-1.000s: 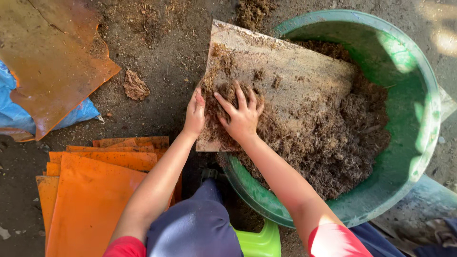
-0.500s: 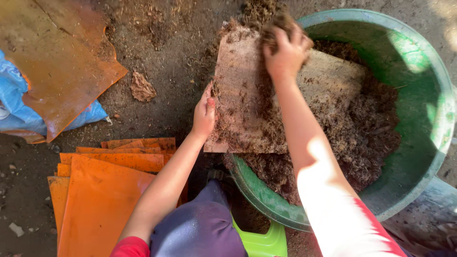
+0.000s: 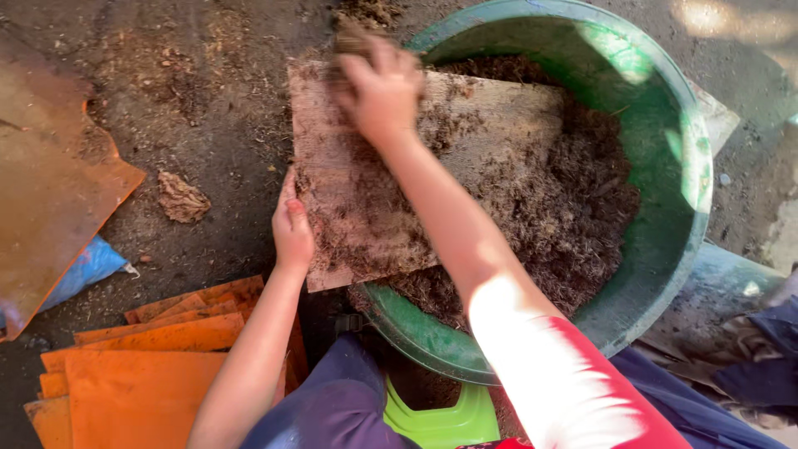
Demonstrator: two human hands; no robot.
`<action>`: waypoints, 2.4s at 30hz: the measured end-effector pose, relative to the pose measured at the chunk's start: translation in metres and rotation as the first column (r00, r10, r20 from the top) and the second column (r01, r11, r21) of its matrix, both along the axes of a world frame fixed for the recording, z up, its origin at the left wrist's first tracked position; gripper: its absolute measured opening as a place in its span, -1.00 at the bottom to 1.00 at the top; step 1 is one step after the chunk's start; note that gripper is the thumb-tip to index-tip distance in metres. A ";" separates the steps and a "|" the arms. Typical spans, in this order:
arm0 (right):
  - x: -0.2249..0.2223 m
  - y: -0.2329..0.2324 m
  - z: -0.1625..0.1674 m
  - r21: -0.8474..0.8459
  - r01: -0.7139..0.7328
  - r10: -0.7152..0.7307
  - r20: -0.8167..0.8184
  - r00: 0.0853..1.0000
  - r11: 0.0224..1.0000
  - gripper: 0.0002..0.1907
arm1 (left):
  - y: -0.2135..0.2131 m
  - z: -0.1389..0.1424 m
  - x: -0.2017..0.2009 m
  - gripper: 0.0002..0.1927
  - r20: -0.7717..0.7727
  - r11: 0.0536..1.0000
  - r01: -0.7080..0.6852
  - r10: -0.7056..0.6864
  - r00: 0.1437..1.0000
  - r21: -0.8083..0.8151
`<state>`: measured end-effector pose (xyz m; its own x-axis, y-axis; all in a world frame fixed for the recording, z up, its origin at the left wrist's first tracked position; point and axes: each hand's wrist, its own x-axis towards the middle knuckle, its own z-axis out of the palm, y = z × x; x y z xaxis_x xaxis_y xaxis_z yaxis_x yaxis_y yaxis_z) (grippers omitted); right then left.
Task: The person sits on a small stool and uses their hands to rub a dark fibrous material onto orange and brown rectangular plates. They repeatedly wipe the plates, flip them over to clean both sides, and place them into a green basin filled with the fibrous material.
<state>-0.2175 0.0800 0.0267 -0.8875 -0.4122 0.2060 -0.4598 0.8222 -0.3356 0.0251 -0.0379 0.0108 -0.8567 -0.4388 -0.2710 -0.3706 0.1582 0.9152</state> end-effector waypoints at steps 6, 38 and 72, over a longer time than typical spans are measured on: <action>-0.008 0.201 -0.025 0.035 0.677 -0.672 0.170 0.721 0.735 -0.61 | 0.000 0.005 -0.005 -0.06 -0.172 1.000 -0.005 0.010 0.985 0.027; 0.235 0.167 -0.020 -0.319 0.135 -0.168 -0.079 0.983 0.938 -0.80 | -0.010 -0.018 0.010 -0.05 -0.257 0.999 0.010 -0.002 0.966 0.030; 0.218 0.133 -0.007 -0.351 -0.018 0.029 0.024 0.999 0.936 -0.82 | -0.167 -0.007 0.053 -0.56 -0.169 0.680 -0.025 -0.147 0.974 -0.733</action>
<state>0.0004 0.2133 0.0193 -0.8859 -0.3391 0.3166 -0.4639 0.6392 -0.6134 0.0776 -0.2045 0.0039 -0.8845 -0.3667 0.2884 -0.1608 0.8199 0.5494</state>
